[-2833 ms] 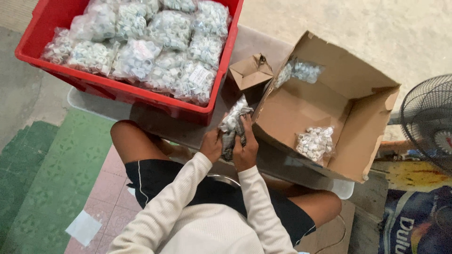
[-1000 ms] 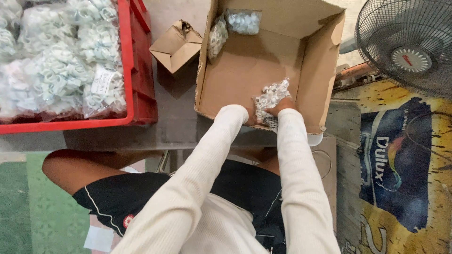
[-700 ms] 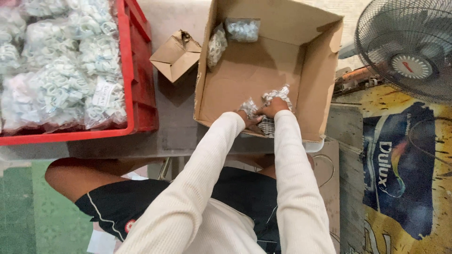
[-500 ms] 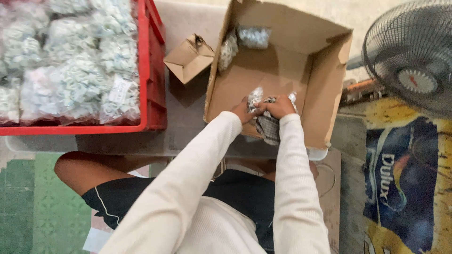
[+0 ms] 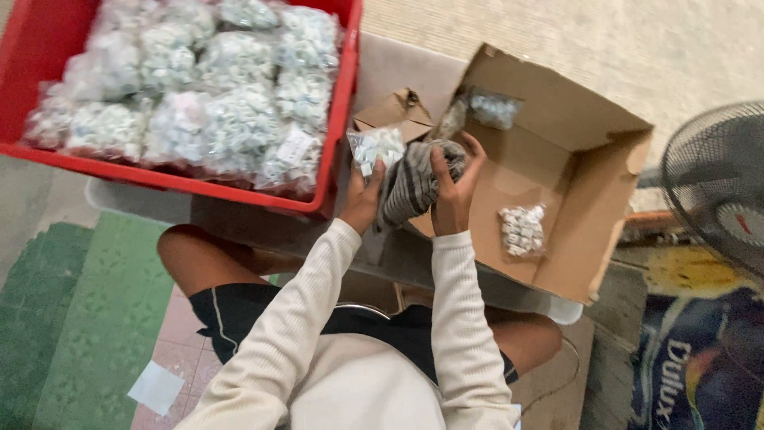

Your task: The person organizes small plastic parts in bags by picking them up and moving them between a red crate and a cardboard box.

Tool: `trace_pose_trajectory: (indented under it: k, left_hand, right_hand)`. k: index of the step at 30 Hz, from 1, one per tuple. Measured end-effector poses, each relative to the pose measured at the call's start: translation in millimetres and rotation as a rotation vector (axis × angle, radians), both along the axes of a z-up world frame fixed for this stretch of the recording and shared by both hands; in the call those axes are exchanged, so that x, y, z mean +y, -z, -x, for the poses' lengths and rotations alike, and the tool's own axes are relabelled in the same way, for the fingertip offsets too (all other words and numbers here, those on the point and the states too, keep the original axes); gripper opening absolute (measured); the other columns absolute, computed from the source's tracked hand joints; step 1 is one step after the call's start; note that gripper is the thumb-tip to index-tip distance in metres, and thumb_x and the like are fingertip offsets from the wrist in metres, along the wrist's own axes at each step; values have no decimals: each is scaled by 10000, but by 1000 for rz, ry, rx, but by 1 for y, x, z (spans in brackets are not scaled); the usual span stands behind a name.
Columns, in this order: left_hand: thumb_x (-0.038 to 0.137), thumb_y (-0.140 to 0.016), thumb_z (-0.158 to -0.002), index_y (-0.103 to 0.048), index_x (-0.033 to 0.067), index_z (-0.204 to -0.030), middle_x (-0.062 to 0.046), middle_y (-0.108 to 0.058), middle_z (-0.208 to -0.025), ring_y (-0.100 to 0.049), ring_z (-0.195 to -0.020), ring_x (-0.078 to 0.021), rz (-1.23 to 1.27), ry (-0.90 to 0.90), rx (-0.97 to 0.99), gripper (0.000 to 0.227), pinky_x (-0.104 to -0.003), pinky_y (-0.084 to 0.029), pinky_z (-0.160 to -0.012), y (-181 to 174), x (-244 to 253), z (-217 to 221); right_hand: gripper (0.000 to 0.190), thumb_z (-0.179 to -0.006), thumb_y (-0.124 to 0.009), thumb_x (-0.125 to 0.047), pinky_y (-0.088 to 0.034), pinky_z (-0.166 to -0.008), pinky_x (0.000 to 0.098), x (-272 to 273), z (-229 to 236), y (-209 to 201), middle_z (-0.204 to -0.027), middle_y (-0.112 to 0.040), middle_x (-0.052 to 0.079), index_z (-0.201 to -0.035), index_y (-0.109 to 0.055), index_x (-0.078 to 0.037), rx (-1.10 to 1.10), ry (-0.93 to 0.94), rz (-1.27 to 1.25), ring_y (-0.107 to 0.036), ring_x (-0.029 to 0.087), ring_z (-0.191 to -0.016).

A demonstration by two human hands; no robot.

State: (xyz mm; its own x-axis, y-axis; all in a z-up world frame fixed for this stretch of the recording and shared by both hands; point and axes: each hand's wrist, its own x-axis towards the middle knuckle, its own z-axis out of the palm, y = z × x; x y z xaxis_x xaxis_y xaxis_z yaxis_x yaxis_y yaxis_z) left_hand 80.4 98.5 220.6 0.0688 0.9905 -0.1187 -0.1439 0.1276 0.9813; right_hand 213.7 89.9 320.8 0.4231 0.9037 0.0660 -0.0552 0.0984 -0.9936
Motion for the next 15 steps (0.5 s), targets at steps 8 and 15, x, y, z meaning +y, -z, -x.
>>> trace_pose_trajectory:
  k: [8, 15]
  left_hand:
    - [423, -333, -1074, -541, 53, -1372, -190, -585, -1336, -519, -1258, -334, 150, 59, 246, 519, -524, -374, -1097, 25, -10, 48]
    - [582, -327, -1040, -237, 267, -1585, -234, -216, -1612, -17, -1502, -406, -16, 94, 201, 636, -594, -114, -1198, -46, -27, 30]
  right_hand:
    - [539, -935, -687, -86, -242, -1175, 560, -26, 55, 65, -1510, -431, 171, -1432, -481, -91, -594, -238, -328, -321, 406, -1429]
    - [382, -1069, -425, -63, -295, -1170, 564, 4, 31, 72, -1455, -485, 166, -1443, -474, -126, -425, -6, -23, -397, 374, -1396]
